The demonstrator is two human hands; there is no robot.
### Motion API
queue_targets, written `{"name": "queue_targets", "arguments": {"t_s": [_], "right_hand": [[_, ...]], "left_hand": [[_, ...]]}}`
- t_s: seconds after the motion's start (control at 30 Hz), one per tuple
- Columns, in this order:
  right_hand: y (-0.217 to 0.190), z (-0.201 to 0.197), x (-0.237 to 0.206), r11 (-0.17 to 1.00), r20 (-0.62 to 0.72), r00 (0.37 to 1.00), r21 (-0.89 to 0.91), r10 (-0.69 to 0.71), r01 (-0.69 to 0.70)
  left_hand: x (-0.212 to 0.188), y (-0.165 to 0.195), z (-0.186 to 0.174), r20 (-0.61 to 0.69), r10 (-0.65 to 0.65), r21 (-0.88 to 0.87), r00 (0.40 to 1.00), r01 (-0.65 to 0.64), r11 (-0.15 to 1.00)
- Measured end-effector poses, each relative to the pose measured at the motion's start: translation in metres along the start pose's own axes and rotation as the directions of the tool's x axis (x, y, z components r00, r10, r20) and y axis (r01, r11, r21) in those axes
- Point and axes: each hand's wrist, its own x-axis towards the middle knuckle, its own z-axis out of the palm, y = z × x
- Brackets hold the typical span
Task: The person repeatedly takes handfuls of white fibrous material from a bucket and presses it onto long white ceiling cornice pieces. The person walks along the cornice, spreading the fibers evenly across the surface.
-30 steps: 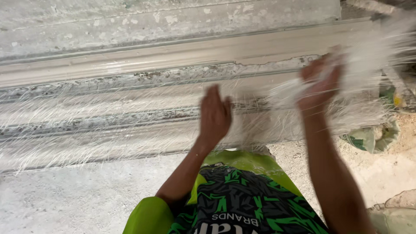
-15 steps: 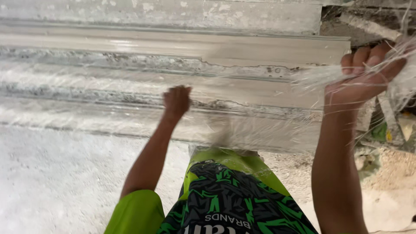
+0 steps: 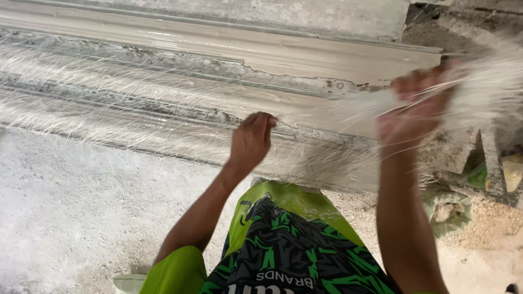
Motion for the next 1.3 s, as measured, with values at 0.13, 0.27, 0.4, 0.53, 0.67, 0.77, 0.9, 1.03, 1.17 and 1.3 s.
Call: {"name": "queue_targets", "arguments": {"t_s": [0.13,0.27,0.4,0.53,0.67,0.77,0.9,1.03,1.17,1.3], "right_hand": [[-0.050,-0.046,0.052,0.954,0.018,0.966,-0.154,-0.259,0.259],[-0.039,-0.015,0.011,0.982,-0.014,0.986,-0.087,-0.169,0.167],[0.037,0.070,-0.075,0.969,-0.149,0.958,0.036,0.246,-0.243],[0.035,0.095,-0.092,0.931,-0.177,0.964,-0.273,0.199,-0.242],[-0.018,0.049,-0.054,0.904,-0.088,0.993,-0.426,-0.083,0.038],[-0.070,0.005,-0.011,0.912,-0.080,0.958,-0.337,-0.277,0.235],[-0.107,-0.015,0.004,0.913,-0.071,0.946,-0.296,-0.315,0.282],[-0.051,0.019,-0.047,0.987,-0.114,0.985,-0.105,-0.130,0.119],[-0.007,0.040,-0.084,0.981,-0.177,0.965,0.004,0.192,-0.194],[-0.070,-0.006,-0.036,0.991,-0.089,0.996,-0.133,0.000,-0.012]], "left_hand": [[0.028,-0.052,-0.012,0.197,-0.166,0.405,0.966,0.074,0.911],[0.034,-0.031,-0.027,-0.051,-0.199,0.775,0.979,0.165,0.610],[0.016,0.045,-0.006,0.153,-0.091,-0.288,0.984,0.132,0.949],[0.003,0.049,0.009,0.462,-0.233,-0.419,0.856,0.442,0.793],[0.011,0.012,0.024,0.169,0.031,-0.282,0.985,0.018,0.959],[0.027,-0.011,0.028,0.252,-0.027,-0.003,0.967,0.029,1.000],[0.037,-0.016,0.014,0.138,-0.055,0.575,0.989,-0.035,0.818],[0.030,0.031,0.010,0.118,0.030,0.403,0.993,-0.076,0.912],[0.016,0.098,0.044,0.350,-0.079,-0.488,0.933,0.254,0.835],[0.007,0.091,0.083,0.180,-0.005,-0.377,0.984,0.073,0.923]]}}
